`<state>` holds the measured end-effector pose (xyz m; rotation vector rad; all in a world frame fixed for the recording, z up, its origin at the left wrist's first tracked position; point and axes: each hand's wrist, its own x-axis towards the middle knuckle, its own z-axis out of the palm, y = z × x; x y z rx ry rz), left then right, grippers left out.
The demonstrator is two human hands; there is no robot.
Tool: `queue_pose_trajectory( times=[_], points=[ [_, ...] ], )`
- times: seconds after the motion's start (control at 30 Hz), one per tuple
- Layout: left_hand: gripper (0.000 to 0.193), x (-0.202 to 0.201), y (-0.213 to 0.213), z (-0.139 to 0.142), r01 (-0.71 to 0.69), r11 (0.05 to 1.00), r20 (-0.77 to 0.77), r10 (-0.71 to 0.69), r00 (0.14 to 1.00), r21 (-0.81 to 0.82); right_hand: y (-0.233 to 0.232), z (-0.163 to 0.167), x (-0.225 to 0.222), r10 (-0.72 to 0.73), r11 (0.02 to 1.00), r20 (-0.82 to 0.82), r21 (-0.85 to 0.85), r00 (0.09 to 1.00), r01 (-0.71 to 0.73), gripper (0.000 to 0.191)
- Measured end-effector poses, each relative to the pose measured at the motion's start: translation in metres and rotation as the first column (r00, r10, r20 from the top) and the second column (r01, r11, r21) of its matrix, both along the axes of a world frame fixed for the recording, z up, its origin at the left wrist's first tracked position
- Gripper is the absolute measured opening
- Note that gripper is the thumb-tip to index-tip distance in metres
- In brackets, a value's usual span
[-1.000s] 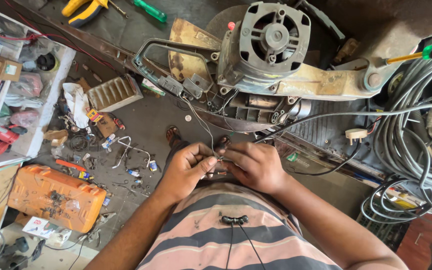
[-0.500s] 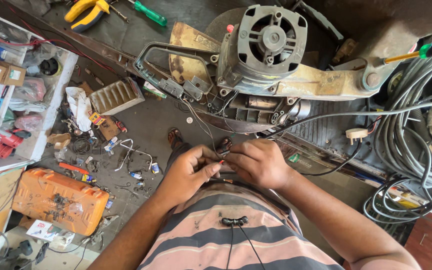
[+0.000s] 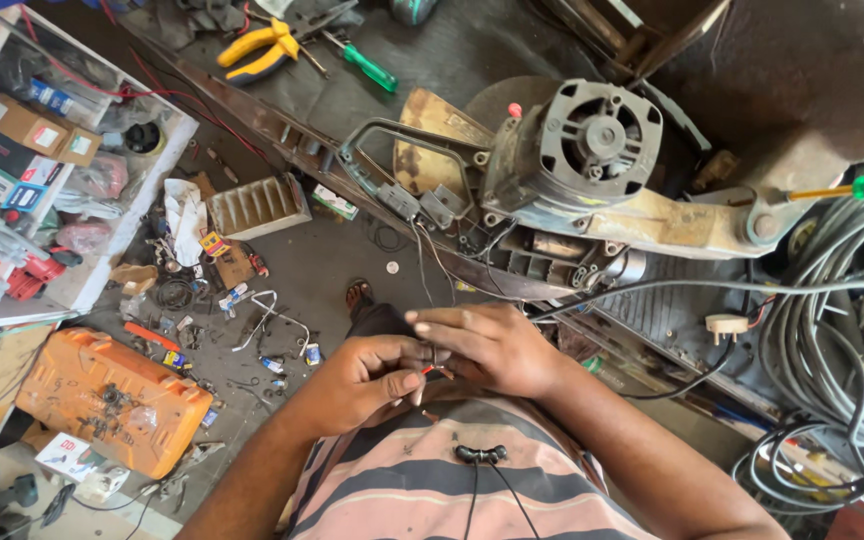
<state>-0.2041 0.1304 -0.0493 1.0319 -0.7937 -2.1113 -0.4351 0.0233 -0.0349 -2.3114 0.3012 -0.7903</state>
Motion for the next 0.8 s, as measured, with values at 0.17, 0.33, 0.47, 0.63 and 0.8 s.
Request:
queue_pose_trajectory(
  times=[0.17,0.33,0.47,0.63,0.8],
  points=[
    [0.026,0.035,-0.006,0.002,0.089,0.985,0.148,-0.068,0.987,-0.144,-0.01,-0.003,0.006,-0.122,0.985,0.02,-0.12,0.992,0.124,0.039],
    [0.022,0.076,-0.019,-0.002,-0.165,0.955,-0.037,0.161,0.986,-0.247,-0.007,0.005,0.009,-0.401,0.903,0.028,0.181,0.916,0.39,0.038],
    [0.023,0.075,-0.056,-0.024,-0.122,0.94,0.362,0.239,0.901,-0.318,-0.003,0.028,0.027,-0.341,0.928,0.041,-0.147,0.939,0.343,0.042],
    [0.016,0.074,-0.103,-0.042,0.007,0.844,0.662,0.417,0.623,-0.537,0.004,0.061,0.057,-0.486,0.799,0.037,-0.385,0.873,0.462,0.038],
    [0.019,0.09,-0.135,-0.038,0.554,0.71,0.894,0.415,0.171,-0.435,0.008,0.065,0.078,-0.506,0.816,0.008,-0.319,0.862,0.482,0.036]
  ],
)
